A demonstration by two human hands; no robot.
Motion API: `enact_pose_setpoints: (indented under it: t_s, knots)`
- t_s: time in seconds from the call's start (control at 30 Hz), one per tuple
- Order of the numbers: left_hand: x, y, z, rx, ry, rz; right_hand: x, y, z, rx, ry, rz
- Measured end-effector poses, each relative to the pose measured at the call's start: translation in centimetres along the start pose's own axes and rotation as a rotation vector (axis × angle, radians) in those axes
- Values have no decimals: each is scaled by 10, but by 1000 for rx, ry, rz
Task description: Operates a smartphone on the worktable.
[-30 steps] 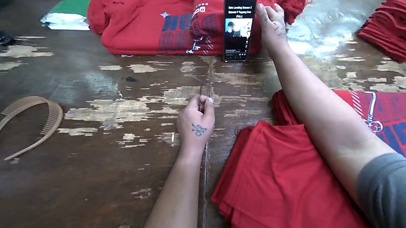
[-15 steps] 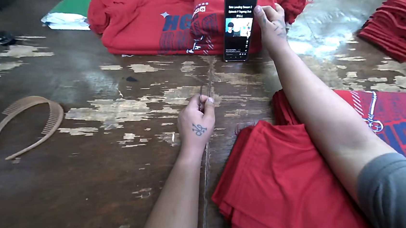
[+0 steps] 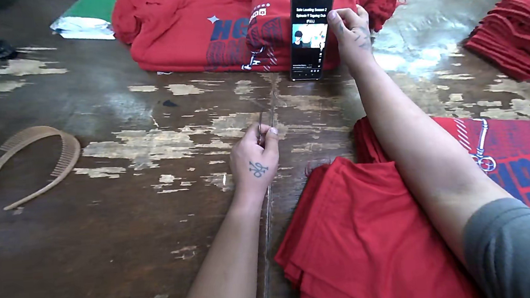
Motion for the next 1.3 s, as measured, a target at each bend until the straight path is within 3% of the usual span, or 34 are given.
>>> enact_pose_setpoints:
  t_s: [1.3]
  knots:
    - [0, 0, 0, -21, -6, -1, 0, 0, -2, -23, -9, -11]
Point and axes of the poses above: each hand's wrist, its own x-axis towards the middle knuckle, its own y-axis out of the back of the hand, z = x × y, the point moved 10 cm from there along x, towards the middle knuckle, and after that the axes turned 1 degree about -x, right-handed, at the moved point
